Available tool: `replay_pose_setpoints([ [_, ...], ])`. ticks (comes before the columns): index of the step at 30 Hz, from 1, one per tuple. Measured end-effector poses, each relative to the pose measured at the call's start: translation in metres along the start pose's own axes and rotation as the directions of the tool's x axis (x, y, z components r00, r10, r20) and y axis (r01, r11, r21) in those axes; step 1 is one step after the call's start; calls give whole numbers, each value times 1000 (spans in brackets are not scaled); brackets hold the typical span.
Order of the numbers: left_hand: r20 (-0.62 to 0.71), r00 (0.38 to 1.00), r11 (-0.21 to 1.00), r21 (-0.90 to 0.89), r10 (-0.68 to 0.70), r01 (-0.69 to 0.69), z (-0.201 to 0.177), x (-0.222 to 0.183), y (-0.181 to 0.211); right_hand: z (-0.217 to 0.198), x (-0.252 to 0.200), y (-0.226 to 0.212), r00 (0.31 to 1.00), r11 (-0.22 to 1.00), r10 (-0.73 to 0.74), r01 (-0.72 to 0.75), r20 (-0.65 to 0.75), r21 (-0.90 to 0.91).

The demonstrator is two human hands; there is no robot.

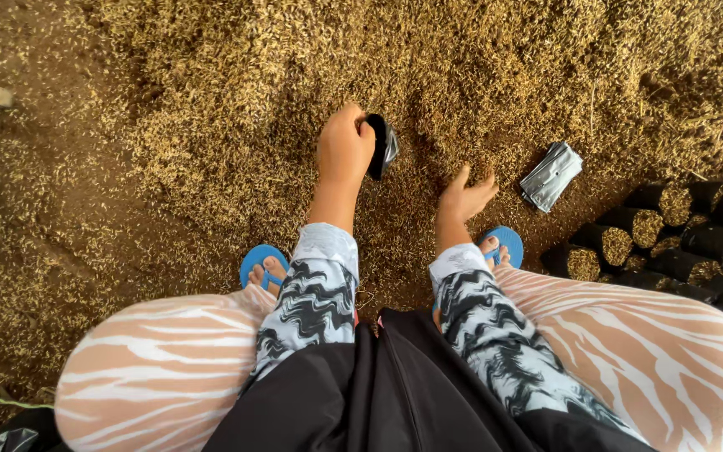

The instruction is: The person scoops loose dried plant material from a large pile on the ground and fills small black plastic planting pouches. They fold the tops of the pouches to close them and place the filled pouches in a stack nearby.

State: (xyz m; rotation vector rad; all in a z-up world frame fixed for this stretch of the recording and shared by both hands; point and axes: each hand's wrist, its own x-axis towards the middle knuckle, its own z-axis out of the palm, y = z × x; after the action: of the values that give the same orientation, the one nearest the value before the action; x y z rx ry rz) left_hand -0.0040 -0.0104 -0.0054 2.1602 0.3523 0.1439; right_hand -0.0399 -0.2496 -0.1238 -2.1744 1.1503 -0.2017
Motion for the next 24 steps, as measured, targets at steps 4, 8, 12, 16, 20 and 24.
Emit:
replay_pose_setpoints([
  [4, 65, 996, 996, 70, -58, 53, 12, -3, -6, 28, -7, 24, 995, 943, -84, 99, 62, -316],
  [8, 150, 978, 986, 98, -148, 134, 24, -3, -14, 53, -18, 13, 937, 849, -328, 349, 122, -396],
  [12, 176, 973, 985, 107, -153, 135, 35, 4, -17, 63, -12, -20, 836, 815, -510, 545, 204, -199],
  [16, 227, 948, 974, 65, -224, 215, 48, 8, -19, 62, 1, -48, 768, 800, -552, 598, 324, -55],
  [20, 251, 944, 977, 71, -215, 203, 64, 9, -26, 62, 15, -50, 642, 627, -727, 765, 242, -147],
  [24, 211, 967, 989, 78, -140, 126, 77, 15, -30, 66, 29, -51, 656, 643, -709, 752, 258, -146],
])
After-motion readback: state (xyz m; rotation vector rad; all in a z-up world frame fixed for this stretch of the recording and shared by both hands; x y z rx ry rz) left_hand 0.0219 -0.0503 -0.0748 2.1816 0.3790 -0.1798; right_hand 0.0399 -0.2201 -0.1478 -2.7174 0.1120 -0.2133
